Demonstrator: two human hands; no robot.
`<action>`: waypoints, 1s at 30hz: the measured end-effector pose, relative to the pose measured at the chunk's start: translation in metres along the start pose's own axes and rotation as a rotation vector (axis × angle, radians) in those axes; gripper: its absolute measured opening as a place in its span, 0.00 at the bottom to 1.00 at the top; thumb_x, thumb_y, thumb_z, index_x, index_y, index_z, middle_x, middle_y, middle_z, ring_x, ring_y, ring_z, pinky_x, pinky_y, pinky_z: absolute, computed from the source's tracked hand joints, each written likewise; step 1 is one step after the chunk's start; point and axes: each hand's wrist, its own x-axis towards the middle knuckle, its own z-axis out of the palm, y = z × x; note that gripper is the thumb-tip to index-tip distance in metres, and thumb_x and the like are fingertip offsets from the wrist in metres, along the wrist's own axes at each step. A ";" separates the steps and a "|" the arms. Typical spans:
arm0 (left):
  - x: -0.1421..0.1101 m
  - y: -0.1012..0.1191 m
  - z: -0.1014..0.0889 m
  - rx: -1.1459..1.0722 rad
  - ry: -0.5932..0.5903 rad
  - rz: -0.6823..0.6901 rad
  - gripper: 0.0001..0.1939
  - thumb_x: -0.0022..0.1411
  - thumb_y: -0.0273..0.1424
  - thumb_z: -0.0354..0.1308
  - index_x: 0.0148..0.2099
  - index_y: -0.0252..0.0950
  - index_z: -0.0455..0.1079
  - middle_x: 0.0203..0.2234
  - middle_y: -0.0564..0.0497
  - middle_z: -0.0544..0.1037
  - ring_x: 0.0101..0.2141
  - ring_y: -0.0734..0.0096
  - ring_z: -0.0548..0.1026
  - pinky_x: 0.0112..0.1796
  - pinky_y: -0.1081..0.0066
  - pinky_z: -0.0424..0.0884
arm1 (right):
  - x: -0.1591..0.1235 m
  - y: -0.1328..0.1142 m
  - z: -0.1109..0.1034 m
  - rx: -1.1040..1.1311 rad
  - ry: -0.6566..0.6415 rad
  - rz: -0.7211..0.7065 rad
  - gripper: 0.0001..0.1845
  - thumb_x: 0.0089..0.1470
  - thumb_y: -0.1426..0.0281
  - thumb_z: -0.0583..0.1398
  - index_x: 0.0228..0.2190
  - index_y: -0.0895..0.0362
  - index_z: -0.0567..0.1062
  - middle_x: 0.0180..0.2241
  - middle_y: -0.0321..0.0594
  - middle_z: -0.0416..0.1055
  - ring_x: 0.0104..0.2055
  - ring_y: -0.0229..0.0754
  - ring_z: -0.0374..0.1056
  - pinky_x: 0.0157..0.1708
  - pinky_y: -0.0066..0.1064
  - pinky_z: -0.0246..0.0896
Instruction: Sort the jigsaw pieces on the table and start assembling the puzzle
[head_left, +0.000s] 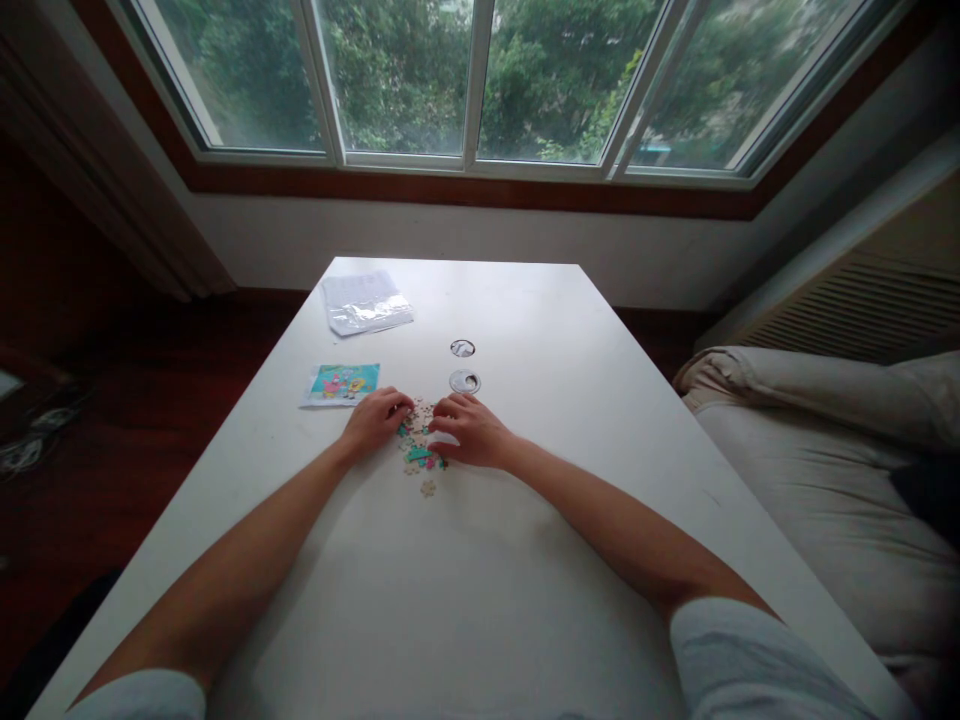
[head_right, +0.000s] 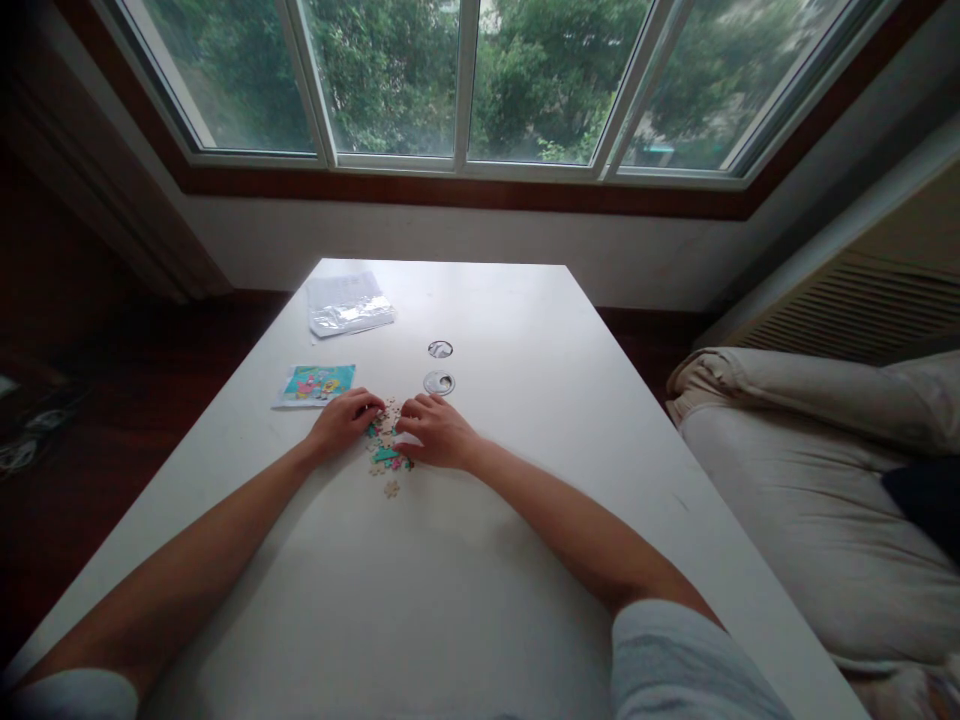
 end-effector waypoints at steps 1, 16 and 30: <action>0.000 0.000 -0.001 -0.004 -0.001 -0.003 0.10 0.66 0.33 0.55 0.42 0.40 0.78 0.36 0.50 0.77 0.38 0.66 0.75 0.41 0.67 0.70 | 0.001 -0.005 -0.001 -0.017 -0.032 -0.020 0.18 0.62 0.52 0.60 0.40 0.53 0.77 0.44 0.46 0.73 0.46 0.48 0.64 0.48 0.41 0.57; -0.006 0.009 -0.009 -0.076 0.006 -0.021 0.11 0.67 0.34 0.54 0.42 0.40 0.78 0.36 0.49 0.77 0.36 0.68 0.73 0.40 0.68 0.69 | 0.008 -0.010 0.005 -0.030 -0.013 0.124 0.12 0.68 0.65 0.56 0.35 0.56 0.76 0.36 0.43 0.76 0.39 0.42 0.68 0.42 0.34 0.55; -0.009 0.035 -0.010 -0.274 -0.012 0.059 0.11 0.68 0.38 0.56 0.41 0.38 0.76 0.34 0.49 0.76 0.35 0.69 0.73 0.35 0.72 0.70 | 0.003 0.000 0.017 0.211 0.198 0.286 0.10 0.66 0.67 0.57 0.38 0.55 0.77 0.34 0.40 0.77 0.36 0.39 0.71 0.40 0.29 0.60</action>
